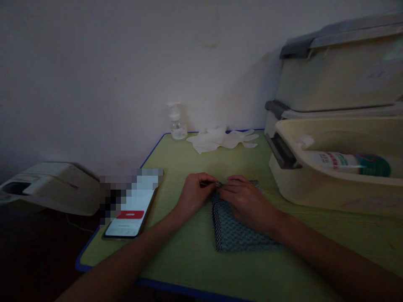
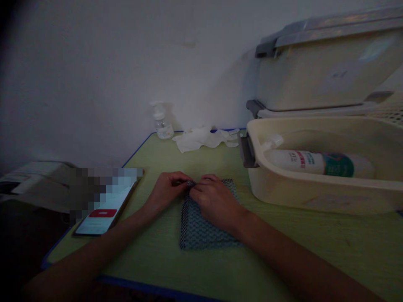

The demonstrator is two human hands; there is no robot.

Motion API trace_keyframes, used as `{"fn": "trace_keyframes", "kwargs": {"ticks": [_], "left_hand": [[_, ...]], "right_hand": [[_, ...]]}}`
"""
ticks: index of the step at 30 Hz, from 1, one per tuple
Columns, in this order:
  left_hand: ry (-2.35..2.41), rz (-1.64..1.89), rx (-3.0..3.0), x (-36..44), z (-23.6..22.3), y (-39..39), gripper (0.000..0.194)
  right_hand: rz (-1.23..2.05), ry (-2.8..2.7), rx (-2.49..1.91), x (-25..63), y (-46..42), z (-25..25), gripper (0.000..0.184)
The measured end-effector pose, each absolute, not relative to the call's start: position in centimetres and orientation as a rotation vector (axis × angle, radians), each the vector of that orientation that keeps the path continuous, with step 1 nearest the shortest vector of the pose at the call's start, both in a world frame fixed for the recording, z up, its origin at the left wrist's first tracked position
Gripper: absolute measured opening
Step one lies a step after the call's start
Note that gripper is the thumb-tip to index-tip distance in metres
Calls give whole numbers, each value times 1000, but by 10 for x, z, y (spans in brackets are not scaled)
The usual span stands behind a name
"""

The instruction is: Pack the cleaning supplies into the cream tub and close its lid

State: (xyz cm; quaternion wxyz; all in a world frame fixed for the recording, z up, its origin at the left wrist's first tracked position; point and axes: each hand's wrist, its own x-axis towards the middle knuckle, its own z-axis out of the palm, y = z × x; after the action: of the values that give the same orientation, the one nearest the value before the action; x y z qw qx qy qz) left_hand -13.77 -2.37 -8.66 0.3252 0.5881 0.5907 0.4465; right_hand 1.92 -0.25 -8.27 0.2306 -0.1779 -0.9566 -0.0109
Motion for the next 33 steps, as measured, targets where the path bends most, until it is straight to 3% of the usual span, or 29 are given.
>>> {"fn": "trace_keyframes", "kwargs": {"ticks": [5,14,30,33], "left_hand": [[1559,1133,1720,-135,-88,-25,24],[1463,1103,1981,-132,-90,-30,27],[1438,1054,1872,-139,-90,-25,29],[1452,1085,1831,-139,-89,-26,22]], "right_hand": [[-124,-2484,-418,20,-4,-83,26],[2,-2196,-502,23,-5,-79,23],[81,-2560,-695,18,-6,-82,10],[76,-2619,-697,17,-6,-82,8]]}}
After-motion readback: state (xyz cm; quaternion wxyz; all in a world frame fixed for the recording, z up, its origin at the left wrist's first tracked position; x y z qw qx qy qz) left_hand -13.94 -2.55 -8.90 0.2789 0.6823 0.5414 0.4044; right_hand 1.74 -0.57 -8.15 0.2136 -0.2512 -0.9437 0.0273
